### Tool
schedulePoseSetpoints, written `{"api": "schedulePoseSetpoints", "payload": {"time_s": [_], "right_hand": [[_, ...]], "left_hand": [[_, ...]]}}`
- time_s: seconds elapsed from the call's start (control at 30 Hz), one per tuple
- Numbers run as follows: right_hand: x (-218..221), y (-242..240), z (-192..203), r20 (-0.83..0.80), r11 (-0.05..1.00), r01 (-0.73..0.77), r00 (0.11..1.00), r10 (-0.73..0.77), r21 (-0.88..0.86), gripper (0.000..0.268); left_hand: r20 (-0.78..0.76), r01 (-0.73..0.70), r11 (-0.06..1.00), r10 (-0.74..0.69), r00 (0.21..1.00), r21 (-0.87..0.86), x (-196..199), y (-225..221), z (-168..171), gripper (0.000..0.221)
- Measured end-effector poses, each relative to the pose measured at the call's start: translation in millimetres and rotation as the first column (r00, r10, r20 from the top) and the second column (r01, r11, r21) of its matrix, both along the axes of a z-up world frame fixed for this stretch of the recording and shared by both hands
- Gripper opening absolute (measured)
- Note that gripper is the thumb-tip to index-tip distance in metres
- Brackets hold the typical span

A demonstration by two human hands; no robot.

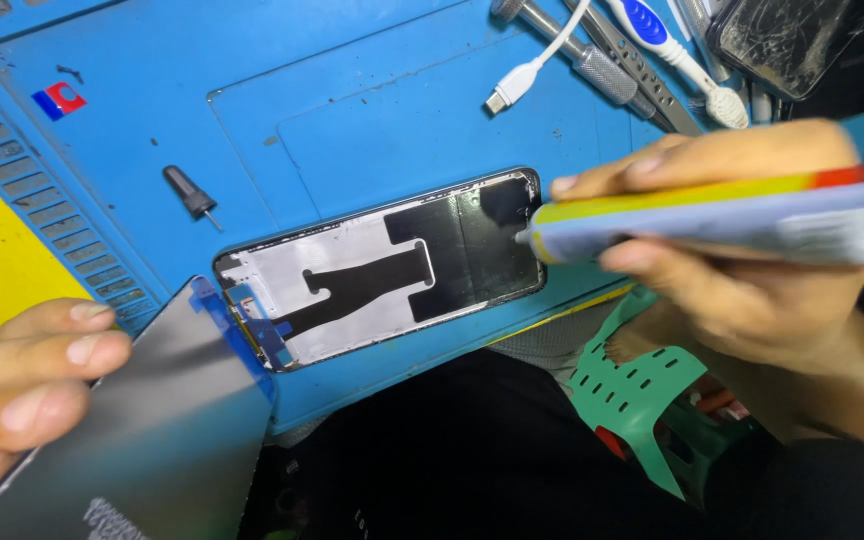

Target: Applying adhesive to a mobile phone frame and pressing the replacement screen into place to complete a repair.

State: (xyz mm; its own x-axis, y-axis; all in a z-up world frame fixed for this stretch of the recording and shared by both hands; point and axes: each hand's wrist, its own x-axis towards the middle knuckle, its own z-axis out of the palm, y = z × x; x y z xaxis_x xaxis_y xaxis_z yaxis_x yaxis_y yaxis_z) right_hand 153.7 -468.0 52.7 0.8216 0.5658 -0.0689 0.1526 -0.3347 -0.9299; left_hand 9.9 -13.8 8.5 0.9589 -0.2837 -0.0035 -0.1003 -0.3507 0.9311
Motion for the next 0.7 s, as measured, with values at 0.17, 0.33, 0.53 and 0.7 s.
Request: {"api": "schedulePoseSetpoints", "payload": {"time_s": [0.17,0.33,0.53,0.7], "right_hand": [[-26,11,-23,0.120,0.850,0.499,0.845,-0.521,0.171,0.050],[-23,23,-19,0.116,0.941,0.279,0.945,-0.305,0.193,0.032],[-18,69,-4,0.158,0.992,0.098,0.981,-0.110,0.083,0.033],[-9,89,-1,0.219,0.999,0.022,0.975,-0.030,0.039,0.028]], "left_hand": [[0.317,-0.107,0.989,0.136,0.939,-0.106,25,-58,22,0.043],[0.367,-0.026,0.986,0.087,0.926,-0.166,37,-54,15,0.044],[0.371,-0.178,0.948,0.271,0.888,-0.266,37,-80,28,0.054],[0.293,-0.215,0.941,0.290,0.911,-0.263,38,-82,42,0.074]]}}
